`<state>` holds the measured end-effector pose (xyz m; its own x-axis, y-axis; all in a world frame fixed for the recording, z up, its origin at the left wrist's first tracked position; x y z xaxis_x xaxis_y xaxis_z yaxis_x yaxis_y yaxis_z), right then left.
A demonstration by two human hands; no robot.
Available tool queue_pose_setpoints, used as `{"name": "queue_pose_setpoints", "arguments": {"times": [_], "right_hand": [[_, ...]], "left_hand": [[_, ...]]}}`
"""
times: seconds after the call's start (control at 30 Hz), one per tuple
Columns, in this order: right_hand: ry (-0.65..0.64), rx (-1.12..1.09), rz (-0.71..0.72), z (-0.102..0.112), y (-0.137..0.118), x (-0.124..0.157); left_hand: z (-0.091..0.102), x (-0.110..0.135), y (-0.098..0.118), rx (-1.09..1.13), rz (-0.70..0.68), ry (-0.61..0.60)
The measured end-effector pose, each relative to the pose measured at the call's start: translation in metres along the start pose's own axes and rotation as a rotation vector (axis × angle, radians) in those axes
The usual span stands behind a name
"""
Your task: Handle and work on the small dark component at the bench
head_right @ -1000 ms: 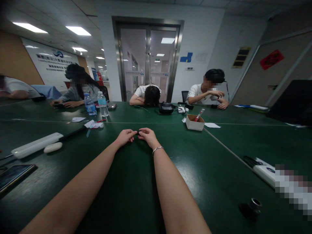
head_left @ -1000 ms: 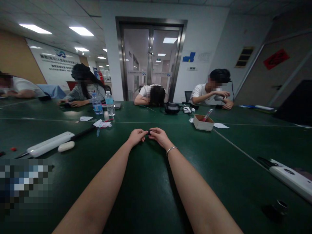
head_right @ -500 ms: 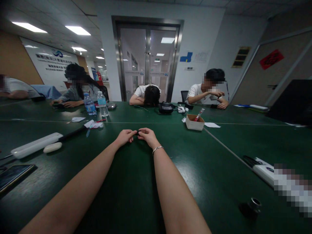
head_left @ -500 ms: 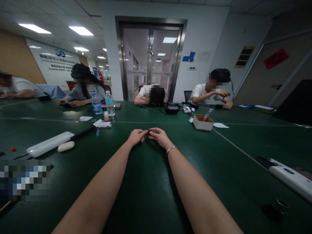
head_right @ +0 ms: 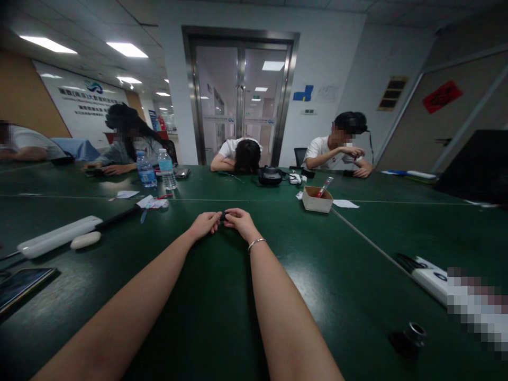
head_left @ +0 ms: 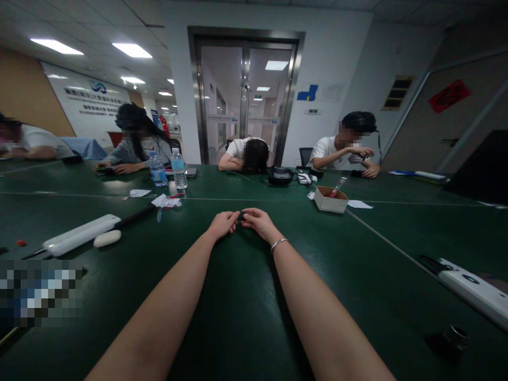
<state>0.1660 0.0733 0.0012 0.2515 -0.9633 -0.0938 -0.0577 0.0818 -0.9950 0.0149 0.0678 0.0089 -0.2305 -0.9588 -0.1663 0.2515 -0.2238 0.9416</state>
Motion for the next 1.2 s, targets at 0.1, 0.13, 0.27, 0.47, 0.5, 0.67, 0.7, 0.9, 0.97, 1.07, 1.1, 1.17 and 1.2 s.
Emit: {"name": "queue_pose_setpoints", "arguments": {"times": [0.1, 0.13, 0.27, 0.47, 0.5, 0.67, 0.7, 0.9, 0.97, 1.07, 1.1, 1.17, 1.2], "right_hand": [[0.015, -0.002, -0.009, -0.0001, 0.0002, -0.0002], [0.022, 0.001, -0.012, -0.0001, 0.0002, -0.0002], [0.043, 0.019, -0.015, 0.0001, 0.0, -0.0003], [0.07, 0.058, -0.04, -0.0003, 0.0, -0.0011], [0.07, 0.062, -0.043, -0.0004, 0.0002, -0.0013], [0.07, 0.061, -0.044, -0.001, 0.0007, -0.0025], [0.075, 0.063, -0.05, -0.0011, 0.0008, -0.0026], [0.105, 0.072, -0.077, -0.0014, 0.001, -0.0029], [0.102, 0.068, -0.07, -0.0016, 0.0011, -0.0034], [0.105, 0.064, -0.064, -0.0011, 0.0019, -0.0041], [0.105, 0.062, -0.061, -0.0009, 0.0021, -0.0042], [0.102, 0.059, -0.055, -0.0006, 0.0023, -0.0043], [0.098, 0.058, -0.053, -0.0005, 0.0023, -0.0043]], "left_hand": [[-0.0008, -0.0009, -0.002, 0.026, -0.019, -0.015], [-0.0008, -0.0012, -0.0029, 0.032, -0.019, -0.015], [-0.0004, -0.0016, -0.0044, 0.057, -0.023, -0.003], [0.0007, -0.0021, -0.006, 0.183, -0.069, -0.002], [0.0012, -0.0023, -0.0061, 0.202, -0.086, 0.006], [0.0016, -0.0034, -0.0048, 0.26, -0.111, 0.009], [0.0013, -0.0037, -0.0044, 0.265, -0.106, 0.008], [0.0, -0.0066, -0.0078, 0.294, -0.012, 0.032], [0.0001, -0.0069, -0.0078, 0.285, -0.021, 0.04], [0.0004, -0.0063, -0.0063, 0.287, -0.019, 0.047], [0.0003, -0.006, -0.0057, 0.287, -0.007, 0.044], [-0.0002, -0.0055, -0.0045, 0.277, 0.02, 0.033], [-0.0004, -0.0054, -0.004, 0.268, 0.027, 0.029]]}}
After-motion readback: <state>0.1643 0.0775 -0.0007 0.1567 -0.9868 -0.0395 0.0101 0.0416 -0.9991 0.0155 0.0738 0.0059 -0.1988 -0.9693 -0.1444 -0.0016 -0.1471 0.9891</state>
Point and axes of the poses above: each hand's wrist, its own x-axis away from the middle knuckle, its own z-axis out of the back of the hand, y = z × x, the point moved 3 cm from there along -x, towards the middle knuckle, and after that the axes turned 15 degrees about x, right-handed, at the moved point
